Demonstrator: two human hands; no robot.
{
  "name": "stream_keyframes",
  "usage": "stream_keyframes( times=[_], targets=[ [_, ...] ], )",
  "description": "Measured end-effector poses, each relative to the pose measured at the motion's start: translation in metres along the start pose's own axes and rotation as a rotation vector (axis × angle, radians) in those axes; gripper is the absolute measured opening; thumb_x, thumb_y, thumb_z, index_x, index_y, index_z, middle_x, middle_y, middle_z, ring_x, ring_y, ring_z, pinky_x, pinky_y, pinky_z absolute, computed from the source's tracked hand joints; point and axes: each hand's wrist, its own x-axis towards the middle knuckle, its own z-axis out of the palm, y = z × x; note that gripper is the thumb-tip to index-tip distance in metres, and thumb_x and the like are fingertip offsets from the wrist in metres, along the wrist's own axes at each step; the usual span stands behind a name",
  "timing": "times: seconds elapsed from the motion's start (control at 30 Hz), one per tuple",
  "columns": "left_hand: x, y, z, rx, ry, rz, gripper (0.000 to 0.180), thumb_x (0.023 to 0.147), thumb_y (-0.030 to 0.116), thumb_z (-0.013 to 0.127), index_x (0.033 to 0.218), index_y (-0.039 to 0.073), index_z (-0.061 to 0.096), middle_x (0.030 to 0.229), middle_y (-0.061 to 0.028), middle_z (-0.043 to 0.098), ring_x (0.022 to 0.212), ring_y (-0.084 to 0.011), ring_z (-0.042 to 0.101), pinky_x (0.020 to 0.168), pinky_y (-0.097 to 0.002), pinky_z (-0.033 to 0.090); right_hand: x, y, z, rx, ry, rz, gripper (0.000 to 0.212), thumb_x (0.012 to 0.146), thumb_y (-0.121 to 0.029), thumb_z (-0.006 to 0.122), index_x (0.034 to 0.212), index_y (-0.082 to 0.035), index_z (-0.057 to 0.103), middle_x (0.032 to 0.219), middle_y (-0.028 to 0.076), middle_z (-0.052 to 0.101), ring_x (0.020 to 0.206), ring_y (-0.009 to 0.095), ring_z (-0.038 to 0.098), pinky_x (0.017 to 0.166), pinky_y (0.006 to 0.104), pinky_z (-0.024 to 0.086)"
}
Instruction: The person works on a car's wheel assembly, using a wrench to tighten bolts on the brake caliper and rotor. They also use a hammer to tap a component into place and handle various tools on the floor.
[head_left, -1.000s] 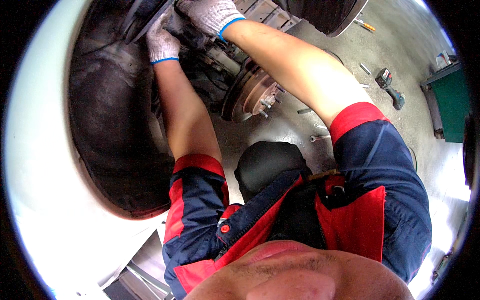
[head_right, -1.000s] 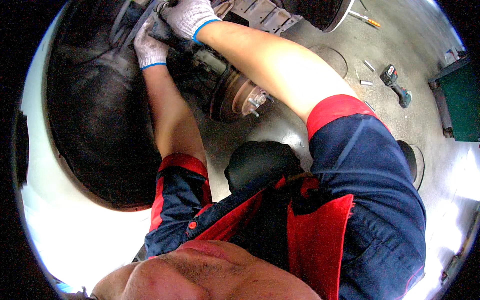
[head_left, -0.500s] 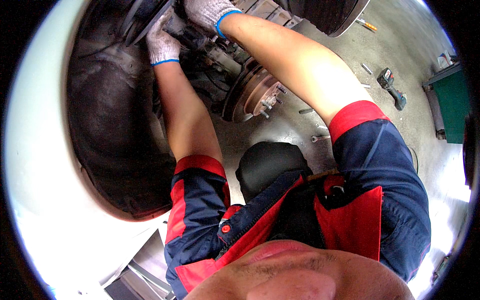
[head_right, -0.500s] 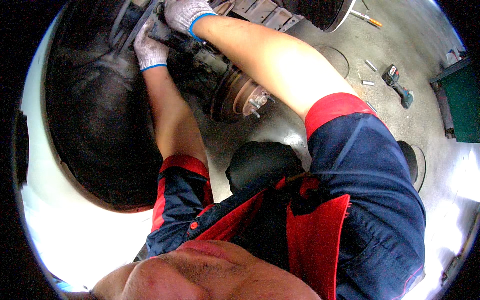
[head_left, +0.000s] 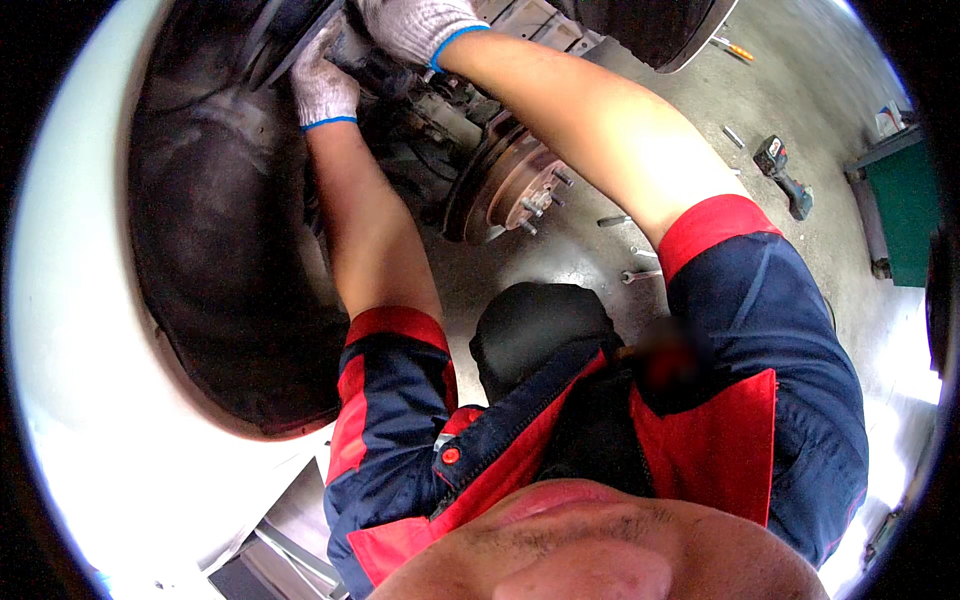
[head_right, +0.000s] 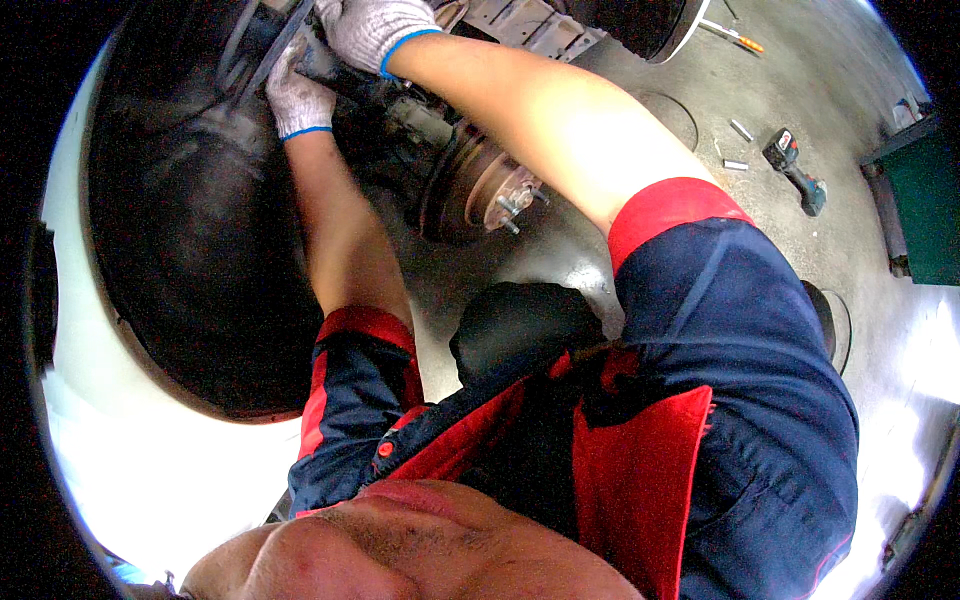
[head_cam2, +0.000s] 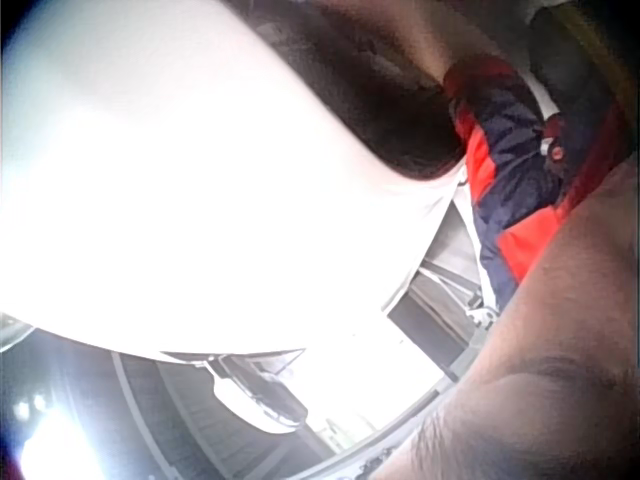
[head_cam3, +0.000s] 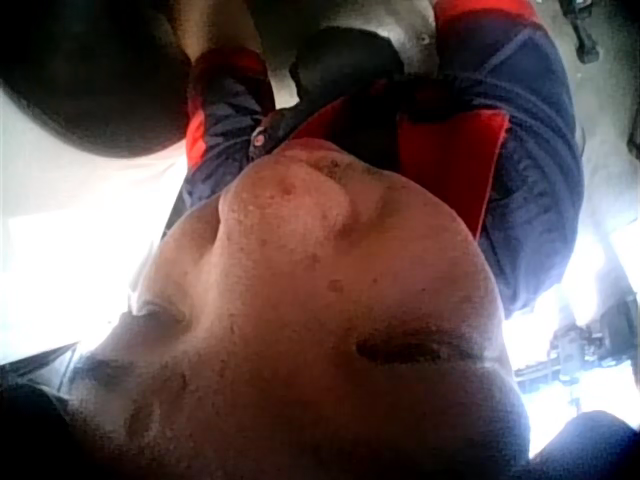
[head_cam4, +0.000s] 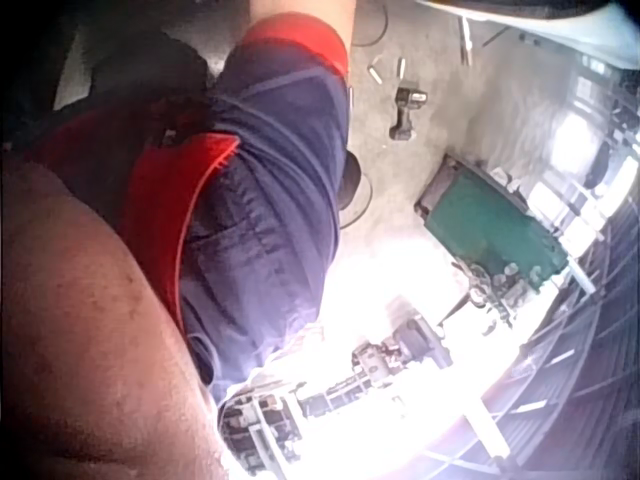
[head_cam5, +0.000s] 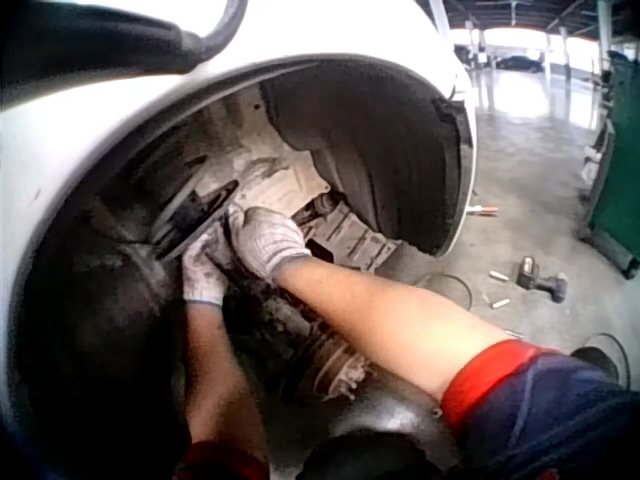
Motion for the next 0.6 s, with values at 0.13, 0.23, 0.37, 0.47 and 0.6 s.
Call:
stream_keyframes(
  times=[0.13, 0.23, 0.37, 0.47, 0.6],
  targets=[
    [-0.006, 0.005, 0.013, -0.065, -0.014, -0.078, 0.045, 0.087, 0.022, 0.065, 0.124, -0.001, 0.071, 0.13, -0.0151, 0.069, 0.122, -0.0338, 0.062, 0.113, -0.0475, 0.043, -0.001, 0.007, 0.008, -0.283, 0.184, -0.265, 0.055, 0.102, -0.046, 0.045, 0.097, 0.001, 0.075, 0.096, 0.032, 0.071, 0.098, 0.043, 0.071, 0.09, 0.053, 0.054],
    [-0.002, 0.005, -0.003, -0.11, -0.008, -0.152, 0.042, 0.088, 0.02, 0.063, 0.123, -0.001, 0.071, 0.131, -0.0151, 0.068, 0.122, -0.0333, 0.062, 0.112, -0.048, 0.044, 0.01, 0.0, -0.004, -0.179, -0.012, -0.179, 0.056, 0.102, -0.046, 0.045, 0.094, 0.001, 0.074, 0.098, 0.029, 0.072, 0.1, 0.043, 0.071, 0.089, 0.053, 0.054],
    [-0.01, 0.001, 0.007, 0.04, 0.007, -0.026, 0.034, 0.09, 0.011, 0.064, 0.12, -0.002, 0.072, 0.128, -0.0138, 0.07, 0.119, -0.0294, 0.063, 0.11, -0.0418, 0.047, -0.014, 0.005, -0.007, -0.239, 0.253, -0.291, 0.048, 0.099, -0.043, 0.053, 0.097, 0.0, 0.073, 0.099, 0.027, 0.073, 0.098, 0.042, 0.071, 0.086, 0.0509, 0.056],
    [-0.013, 0.002, 0.013, -0.033, 0.076, -0.084, 0.034, 0.088, 0.011, 0.066, 0.12, -0.002, 0.071, 0.127, -0.0136, 0.07, 0.118, -0.029, 0.064, 0.109, -0.0408, 0.048, -0.005, 0.006, -0.018, -0.141, 0.035, -0.24, 0.044, 0.097, -0.042, 0.057, 0.105, 0.0, 0.068, 0.101, 0.027, 0.071, 0.096, 0.041, 0.071, 0.085, 0.0496, 0.056],
    [-0.003, 0.006, -0.004, -0.031, 0.002, -0.018, 0.043, 0.084, 0.018, 0.069, 0.123, 0.0, 0.069, 0.127, -0.0143, 0.069, 0.119, -0.0324, 0.062, 0.11, -0.0452, 0.045, -0.004, 0.005, -0.007, -0.161, 0.1, -0.354, 0.043, 0.097, -0.042, 0.056, 0.104, 0.0, 0.068, 0.102, 0.027, 0.071, 0.095, 0.042, 0.071, 0.084, 0.0504, 0.056]
  ],
)
